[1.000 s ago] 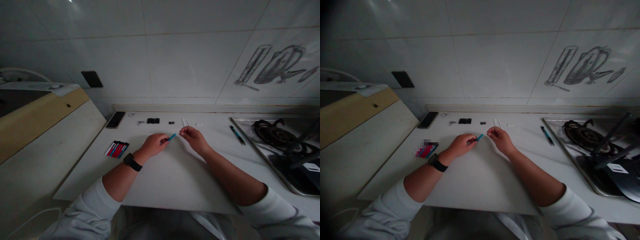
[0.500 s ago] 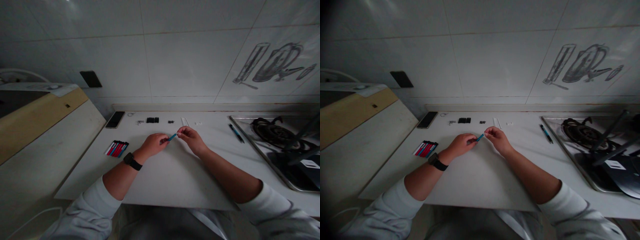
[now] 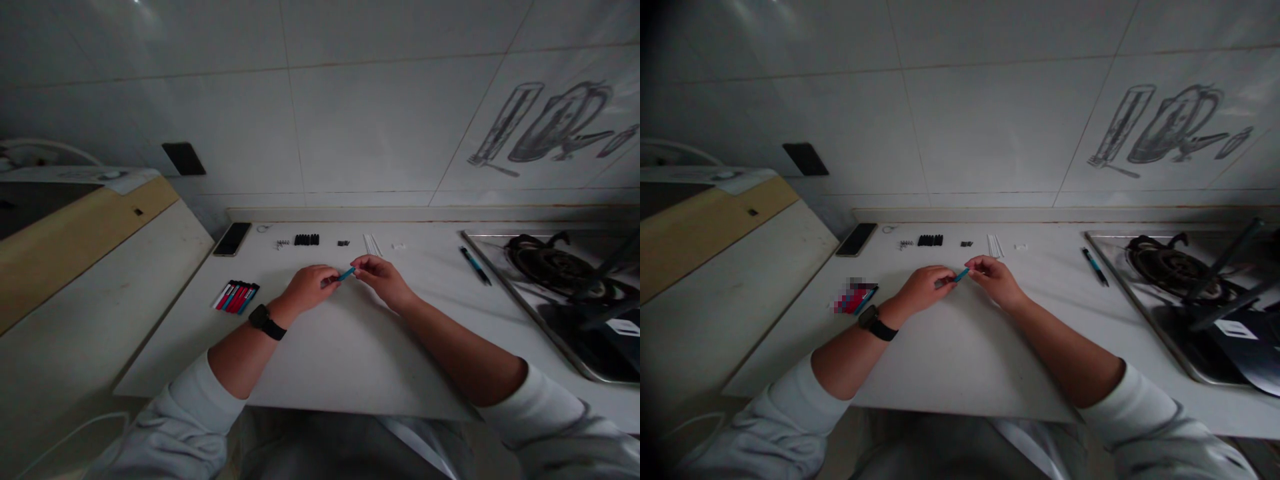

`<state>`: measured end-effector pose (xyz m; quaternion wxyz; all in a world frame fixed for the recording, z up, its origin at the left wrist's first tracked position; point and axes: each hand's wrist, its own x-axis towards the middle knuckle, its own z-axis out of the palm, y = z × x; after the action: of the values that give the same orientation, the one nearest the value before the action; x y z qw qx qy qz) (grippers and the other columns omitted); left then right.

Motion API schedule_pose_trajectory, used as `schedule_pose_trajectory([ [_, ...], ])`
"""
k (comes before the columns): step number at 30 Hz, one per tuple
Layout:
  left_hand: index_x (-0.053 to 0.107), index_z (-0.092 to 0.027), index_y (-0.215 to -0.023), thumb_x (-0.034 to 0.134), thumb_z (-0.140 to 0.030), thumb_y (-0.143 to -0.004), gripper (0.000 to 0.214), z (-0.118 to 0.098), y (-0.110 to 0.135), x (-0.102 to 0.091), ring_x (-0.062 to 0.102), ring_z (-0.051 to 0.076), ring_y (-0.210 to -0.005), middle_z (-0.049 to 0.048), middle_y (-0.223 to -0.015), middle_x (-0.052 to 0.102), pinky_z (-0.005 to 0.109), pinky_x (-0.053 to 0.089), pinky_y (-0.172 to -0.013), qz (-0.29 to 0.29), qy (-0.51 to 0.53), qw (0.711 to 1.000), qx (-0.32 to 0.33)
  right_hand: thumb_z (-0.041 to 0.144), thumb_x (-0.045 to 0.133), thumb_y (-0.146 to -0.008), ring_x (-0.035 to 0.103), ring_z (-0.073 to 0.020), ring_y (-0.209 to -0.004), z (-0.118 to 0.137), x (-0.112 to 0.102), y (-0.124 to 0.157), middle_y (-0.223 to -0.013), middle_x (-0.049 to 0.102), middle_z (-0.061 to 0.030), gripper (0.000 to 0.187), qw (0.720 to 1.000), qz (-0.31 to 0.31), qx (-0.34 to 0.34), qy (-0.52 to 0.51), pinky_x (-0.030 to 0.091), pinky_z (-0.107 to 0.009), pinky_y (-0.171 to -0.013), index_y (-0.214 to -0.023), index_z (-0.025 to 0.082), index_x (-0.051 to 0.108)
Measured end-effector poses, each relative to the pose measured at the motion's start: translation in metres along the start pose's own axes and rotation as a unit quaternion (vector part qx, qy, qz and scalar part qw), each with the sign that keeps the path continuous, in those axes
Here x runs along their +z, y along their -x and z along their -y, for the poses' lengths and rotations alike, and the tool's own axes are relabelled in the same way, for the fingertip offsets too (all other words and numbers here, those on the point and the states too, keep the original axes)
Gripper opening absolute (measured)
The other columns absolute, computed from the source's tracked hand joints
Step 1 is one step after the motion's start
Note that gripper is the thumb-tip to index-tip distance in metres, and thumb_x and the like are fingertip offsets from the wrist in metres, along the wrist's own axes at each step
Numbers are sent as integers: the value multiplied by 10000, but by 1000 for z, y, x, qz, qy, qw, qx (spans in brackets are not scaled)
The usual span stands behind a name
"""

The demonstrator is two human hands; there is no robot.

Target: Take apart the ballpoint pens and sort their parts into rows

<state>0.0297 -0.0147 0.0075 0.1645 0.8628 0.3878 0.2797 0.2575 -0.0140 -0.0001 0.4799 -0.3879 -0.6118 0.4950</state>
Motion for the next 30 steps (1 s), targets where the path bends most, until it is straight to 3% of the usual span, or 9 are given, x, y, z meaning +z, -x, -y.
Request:
schedule_pose_trajectory([
  [7, 719, -212, -970, 674, -196, -910, 77, 0, 0, 0, 661, 170, -825, 26, -908, 729, 292, 498, -754, 1, 2, 1000, 0, 480, 720, -830, 657, -185, -870, -5, 1, 0, -925, 702, -49, 282, 998, 6, -24, 52, 521, -347, -829, -960, 232, 682],
  [12, 712, -221, -1012, 666, -182, -910, 119, 1, 0, -1, 663, 174, -864, 24, -939, 731, 306, 505, -801, -17, 2, 1000, -4, 386, 660, -887, 658, -174, -834, -5, -7, 1, -923, 703, -46, 193, 988, 3, -59, 144, 525, -320, -782, -987, 222, 672],
  [20, 711, -207, -950, 694, -231, -902, 57, 8, 1, 3, 628, 180, -845, 31, -898, 684, 304, 478, -776, 12, -47, 999, 2, 196, 631, -856, 632, -174, -814, 2, -21, 4, -899, 704, -45, 133, 909, 98, -101, 392, 465, -298, -763, -953, 216, 720],
  [25, 709, -209, -934, 726, -197, -872, 65, 8, 0, 5, 625, 189, -873, 30, -910, 687, 313, 472, -804, 33, -51, 998, 22, 208, 630, -885, 595, -176, -792, 5, -19, 6, -863, 673, -47, 138, 874, 151, -103, 450, 427, -285, -733, -976, 212, 733],
  [30, 714, -217, -917, 761, -224, -859, 76, 8, 0, 6, 626, 182, -829, 18, -891, 688, 311, 468, -783, 54, -49, 997, 31, 174, 632, -865, 596, -189, -832, 9, -18, 8, -887, 668, -56, 146, 861, 168, -98, 470, 427, -288, -761, -961, 208, 736],
])
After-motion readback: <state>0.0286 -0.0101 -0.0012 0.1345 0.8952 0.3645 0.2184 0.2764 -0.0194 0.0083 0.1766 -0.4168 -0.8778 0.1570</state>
